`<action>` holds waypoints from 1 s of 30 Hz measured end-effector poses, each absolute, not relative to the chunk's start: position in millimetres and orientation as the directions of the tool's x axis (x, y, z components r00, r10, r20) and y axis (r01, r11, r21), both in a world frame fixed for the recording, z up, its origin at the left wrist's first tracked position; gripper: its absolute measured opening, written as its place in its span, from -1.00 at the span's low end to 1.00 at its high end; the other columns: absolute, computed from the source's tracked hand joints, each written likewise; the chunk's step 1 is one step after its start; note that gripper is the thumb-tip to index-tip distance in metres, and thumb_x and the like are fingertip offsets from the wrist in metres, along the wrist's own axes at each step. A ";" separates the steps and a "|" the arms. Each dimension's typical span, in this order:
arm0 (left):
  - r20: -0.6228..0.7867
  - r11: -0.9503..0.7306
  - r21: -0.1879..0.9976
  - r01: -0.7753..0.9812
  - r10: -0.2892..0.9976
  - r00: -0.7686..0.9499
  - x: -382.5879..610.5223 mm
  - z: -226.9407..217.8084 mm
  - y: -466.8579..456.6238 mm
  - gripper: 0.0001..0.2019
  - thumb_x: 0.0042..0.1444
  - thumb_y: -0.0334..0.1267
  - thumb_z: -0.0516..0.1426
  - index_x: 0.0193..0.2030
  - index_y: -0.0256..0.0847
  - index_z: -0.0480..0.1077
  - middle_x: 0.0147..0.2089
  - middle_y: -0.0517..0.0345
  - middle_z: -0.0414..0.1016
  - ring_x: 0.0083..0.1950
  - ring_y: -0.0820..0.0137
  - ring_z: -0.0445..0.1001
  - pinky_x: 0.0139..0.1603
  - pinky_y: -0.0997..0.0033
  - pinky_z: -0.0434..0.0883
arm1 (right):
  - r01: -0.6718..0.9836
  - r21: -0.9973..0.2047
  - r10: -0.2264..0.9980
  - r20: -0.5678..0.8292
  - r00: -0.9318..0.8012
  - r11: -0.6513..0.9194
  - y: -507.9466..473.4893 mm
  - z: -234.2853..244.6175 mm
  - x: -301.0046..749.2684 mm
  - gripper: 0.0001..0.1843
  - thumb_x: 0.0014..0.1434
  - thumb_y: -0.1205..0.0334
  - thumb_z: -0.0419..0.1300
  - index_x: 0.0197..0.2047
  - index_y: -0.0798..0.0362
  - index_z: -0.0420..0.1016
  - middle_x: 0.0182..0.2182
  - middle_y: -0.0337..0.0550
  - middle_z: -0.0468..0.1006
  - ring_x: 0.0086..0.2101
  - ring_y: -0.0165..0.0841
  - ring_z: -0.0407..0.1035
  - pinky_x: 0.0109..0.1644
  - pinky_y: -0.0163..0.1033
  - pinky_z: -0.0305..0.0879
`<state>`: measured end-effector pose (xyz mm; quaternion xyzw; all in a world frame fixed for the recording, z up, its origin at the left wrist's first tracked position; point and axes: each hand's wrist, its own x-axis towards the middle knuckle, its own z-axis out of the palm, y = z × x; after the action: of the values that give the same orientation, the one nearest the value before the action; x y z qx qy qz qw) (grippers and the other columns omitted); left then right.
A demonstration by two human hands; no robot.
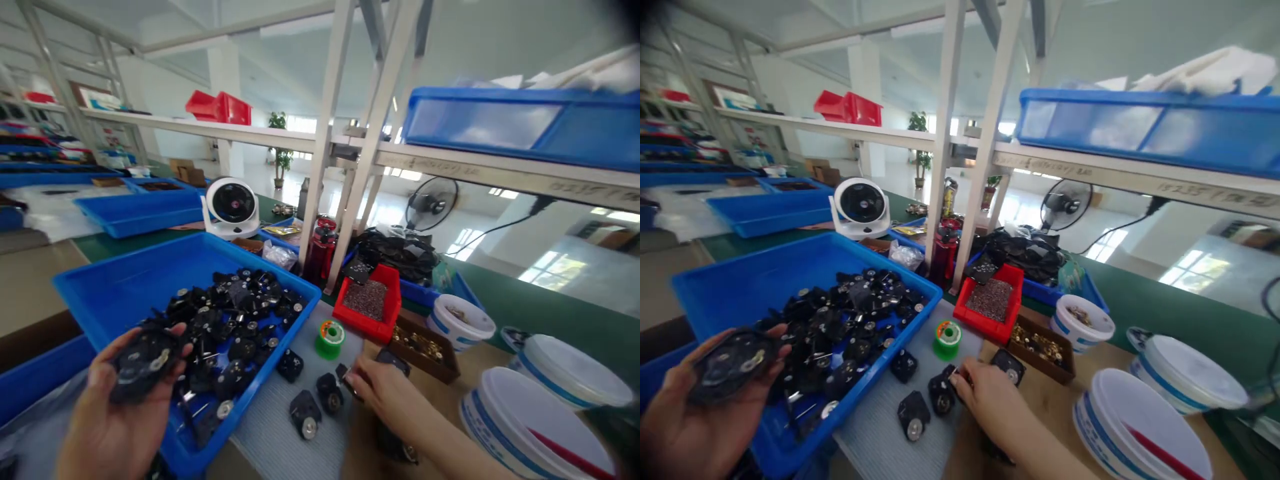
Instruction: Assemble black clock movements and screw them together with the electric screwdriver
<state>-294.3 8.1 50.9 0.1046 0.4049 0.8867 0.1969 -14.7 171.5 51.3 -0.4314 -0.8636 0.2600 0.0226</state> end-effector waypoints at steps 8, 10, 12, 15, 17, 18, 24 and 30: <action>-0.009 -0.467 0.826 -0.316 0.550 -0.835 -335.2 27.6 10.6 -0.61 -0.05 0.00 0.31 -0.13 -0.13 0.43 -0.21 -0.04 0.67 -0.35 0.25 0.61 -0.35 0.43 0.54 | 0.727 0.027 0.702 -0.289 -0.651 0.686 187.8 44.7 -56.9 -0.80 0.09 0.48 0.23 -0.18 0.24 0.57 -0.34 0.33 0.61 -0.28 0.23 0.53 -0.29 0.09 0.37; -0.013 -0.416 0.857 -0.305 0.574 -0.819 -333.3 25.1 9.1 -0.60 -0.05 0.02 0.30 -0.12 -0.11 0.42 -0.21 0.01 0.67 -0.35 0.25 0.61 -0.34 0.44 0.52 | 0.688 0.042 0.671 -0.273 -0.689 0.724 190.5 65.4 -71.0 -0.83 0.11 0.43 0.24 -0.20 0.19 0.57 -0.35 0.27 0.61 -0.29 0.17 0.54 -0.27 0.07 0.38; -0.025 -0.368 0.884 -0.289 0.579 -0.815 -331.8 25.8 10.3 -0.61 -0.02 0.05 0.28 -0.11 -0.10 0.42 -0.22 0.07 0.67 -0.36 0.26 0.60 -0.35 0.45 0.49 | 0.637 0.006 0.622 -0.225 -0.750 0.771 190.1 83.2 -96.4 -0.85 0.18 0.35 0.20 -0.18 0.14 0.56 -0.33 0.14 0.61 -0.26 0.04 0.54 -0.22 0.00 0.38; -0.073 -0.296 0.913 -0.279 0.556 -0.828 -329.9 28.2 15.0 -0.55 -0.07 0.11 0.28 -0.12 -0.11 0.42 -0.31 0.15 0.64 -0.42 0.30 0.58 -0.45 0.50 0.44 | 0.533 -0.092 0.523 -0.116 -0.845 0.841 181.5 85.0 -150.5 -0.78 0.29 0.17 0.14 -0.07 0.05 0.52 -0.18 -0.05 0.57 -0.13 -0.18 0.47 -0.06 -0.15 0.35; -0.080 -0.250 0.934 -0.256 0.551 -0.831 -328.3 29.0 17.3 -0.52 -0.11 0.15 0.30 -0.13 -0.11 0.43 -0.36 0.19 0.62 -0.46 0.31 0.56 -0.51 0.50 0.40 | 0.486 -0.129 0.481 -0.065 -0.874 0.864 173.2 68.9 -187.3 -0.68 0.23 0.08 0.22 -0.02 0.07 0.51 -0.09 -0.04 0.53 -0.02 -0.17 0.39 0.00 -0.16 0.33; -0.072 -0.235 0.942 -0.239 0.556 -0.828 -327.4 28.9 17.6 -0.52 -0.11 0.15 0.29 -0.14 -0.11 0.43 -0.37 0.19 0.62 -0.48 0.31 0.55 -0.52 0.50 0.40 | 0.484 -0.139 0.481 -0.054 -0.875 0.864 169.3 58.4 -203.1 -0.63 0.18 0.07 0.27 -0.01 0.11 0.50 -0.08 0.00 0.51 -0.01 -0.13 0.37 -0.01 -0.13 0.34; -0.048 -0.269 0.926 -0.266 0.613 -0.789 -325.5 30.4 12.5 -0.57 0.04 0.14 0.21 -0.10 -0.13 0.41 -0.31 0.15 0.64 -0.45 0.31 0.54 -0.49 0.48 0.41 | 0.507 -0.253 0.526 0.010 -0.850 0.824 159.3 33.7 -232.6 -0.80 0.14 0.26 0.30 -0.16 0.13 0.48 -0.13 -0.06 0.51 -0.07 -0.17 0.39 -0.08 -0.10 0.35; -0.007 -0.330 0.902 -0.277 0.633 -0.774 -317.1 43.5 7.0 -0.60 0.08 0.12 0.16 -0.12 -0.16 0.39 -0.30 0.08 0.65 -0.45 0.28 0.55 -0.49 0.46 0.36 | 0.514 -0.438 0.626 0.159 -0.763 0.738 161.2 72.7 -134.2 -0.93 0.23 0.35 0.13 -0.25 0.03 0.27 -0.34 -0.22 0.49 -0.33 -0.35 0.43 -0.28 -0.29 0.27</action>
<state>-317.1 7.0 43.5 0.1766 0.5034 0.7961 0.2858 -134.2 161.2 72.7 -0.3096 -0.9200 0.1878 0.1496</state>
